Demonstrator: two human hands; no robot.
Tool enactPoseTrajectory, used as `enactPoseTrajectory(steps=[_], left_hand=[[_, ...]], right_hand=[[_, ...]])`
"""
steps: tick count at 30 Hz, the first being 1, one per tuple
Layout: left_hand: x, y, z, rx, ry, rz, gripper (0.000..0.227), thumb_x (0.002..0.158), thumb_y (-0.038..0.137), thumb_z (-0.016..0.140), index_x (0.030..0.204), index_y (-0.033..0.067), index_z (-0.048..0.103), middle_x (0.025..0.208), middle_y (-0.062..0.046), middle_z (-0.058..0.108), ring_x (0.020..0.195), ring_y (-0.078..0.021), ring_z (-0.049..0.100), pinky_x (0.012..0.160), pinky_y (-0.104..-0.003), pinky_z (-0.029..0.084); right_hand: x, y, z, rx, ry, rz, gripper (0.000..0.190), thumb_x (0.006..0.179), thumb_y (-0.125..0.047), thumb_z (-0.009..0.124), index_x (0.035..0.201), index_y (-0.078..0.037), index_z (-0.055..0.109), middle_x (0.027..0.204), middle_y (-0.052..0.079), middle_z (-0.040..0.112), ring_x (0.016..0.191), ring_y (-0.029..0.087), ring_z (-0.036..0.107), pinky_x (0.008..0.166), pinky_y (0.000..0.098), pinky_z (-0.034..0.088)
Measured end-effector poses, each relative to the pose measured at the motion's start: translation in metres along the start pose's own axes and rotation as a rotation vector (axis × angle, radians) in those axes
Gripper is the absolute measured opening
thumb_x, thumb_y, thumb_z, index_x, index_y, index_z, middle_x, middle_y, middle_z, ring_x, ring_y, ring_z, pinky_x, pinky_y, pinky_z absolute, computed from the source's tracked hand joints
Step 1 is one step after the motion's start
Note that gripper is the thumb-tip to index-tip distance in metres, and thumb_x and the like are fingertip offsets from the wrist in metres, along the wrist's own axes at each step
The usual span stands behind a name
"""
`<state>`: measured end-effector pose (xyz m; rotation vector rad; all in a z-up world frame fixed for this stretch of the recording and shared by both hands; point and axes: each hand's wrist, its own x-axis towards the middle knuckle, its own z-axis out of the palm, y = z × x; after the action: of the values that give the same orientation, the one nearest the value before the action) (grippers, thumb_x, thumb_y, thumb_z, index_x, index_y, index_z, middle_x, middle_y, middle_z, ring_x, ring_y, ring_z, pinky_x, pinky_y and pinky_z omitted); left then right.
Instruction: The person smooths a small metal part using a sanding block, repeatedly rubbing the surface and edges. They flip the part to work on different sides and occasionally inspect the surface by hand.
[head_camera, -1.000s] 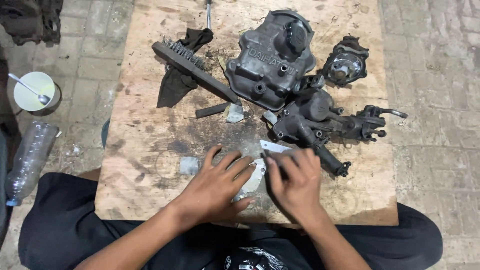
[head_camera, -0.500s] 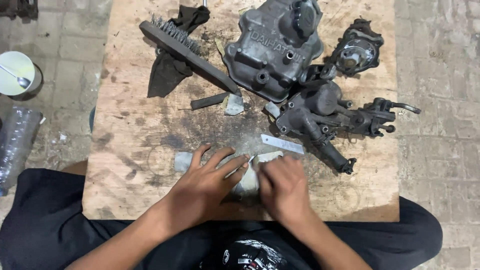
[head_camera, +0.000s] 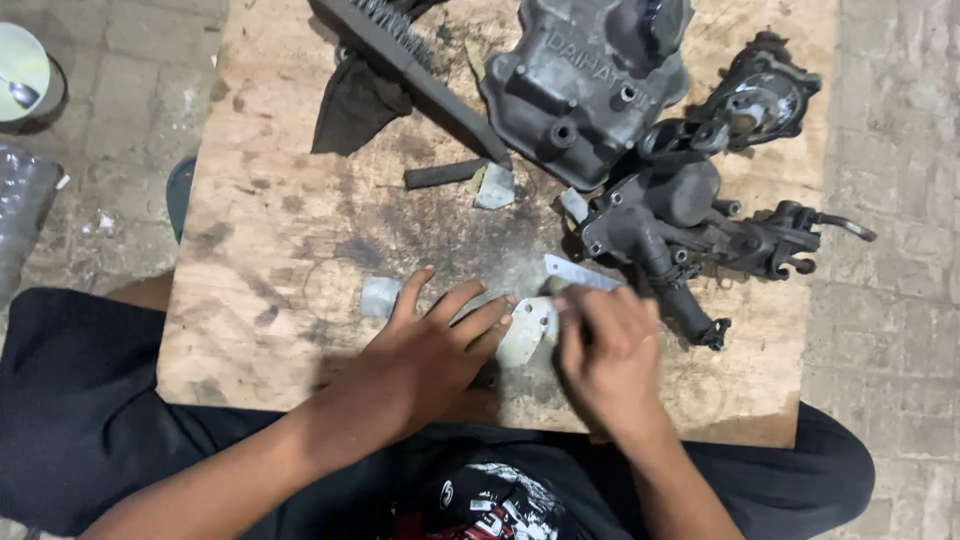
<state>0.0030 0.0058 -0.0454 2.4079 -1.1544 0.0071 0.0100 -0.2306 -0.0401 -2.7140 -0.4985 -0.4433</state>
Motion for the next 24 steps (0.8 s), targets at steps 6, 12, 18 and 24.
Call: enactPoseTrajectory(steps=[6, 12, 18, 24], left_hand=[[0.002, 0.005, -0.015, -0.07, 0.057, -0.013, 0.06, 0.074, 0.032, 0.077, 0.122, -0.0011, 0.062, 0.143, -0.017, 0.053, 0.134, -0.0386, 0.043, 0.113, -0.068, 0.023], [0.003, 0.004, -0.012, -0.103, 0.032, -0.022, 0.063, 0.069, 0.033, 0.082, 0.119, -0.0025, 0.065, 0.144, -0.018, 0.053, 0.133, -0.0391, 0.044, 0.112, -0.07, 0.022], [0.001, 0.003, -0.015, -0.117, 0.068, 0.004, 0.064, 0.072, 0.03, 0.081, 0.123, -0.0032, 0.062, 0.144, -0.018, 0.054, 0.134, -0.0399, 0.046, 0.111, -0.072, 0.024], [0.004, -0.001, -0.002, -0.005, 0.062, 0.021, 0.072, 0.066, 0.039, 0.087, 0.123, -0.0004, 0.067, 0.144, -0.019, 0.057, 0.13, -0.0392, 0.051, 0.106, -0.072, 0.032]], right_hand=[[0.006, -0.005, -0.025, 0.25, -0.133, 0.131, 0.016, 0.088, -0.006, 0.069, 0.102, 0.001, 0.073, 0.085, 0.009, 0.072, 0.061, 0.018, 0.057, 0.065, 0.0299, 0.045], [0.009, -0.003, -0.024, 0.302, -0.1, 0.062, 0.007, 0.086, -0.001, 0.069, 0.091, 0.003, 0.072, 0.088, 0.009, 0.066, 0.079, 0.02, 0.057, 0.07, 0.0286, 0.048], [0.011, -0.016, -0.03, 0.177, 0.017, 0.06, 0.031, 0.087, -0.004, 0.074, 0.114, 0.008, 0.067, 0.111, 0.021, 0.068, 0.086, 0.028, 0.069, 0.075, 0.0347, 0.056], [0.005, -0.017, -0.036, 0.138, -0.099, 0.05, 0.05, 0.078, -0.024, 0.085, 0.113, 0.006, 0.068, 0.109, 0.017, 0.069, 0.09, 0.025, 0.065, 0.078, 0.0339, 0.055]])
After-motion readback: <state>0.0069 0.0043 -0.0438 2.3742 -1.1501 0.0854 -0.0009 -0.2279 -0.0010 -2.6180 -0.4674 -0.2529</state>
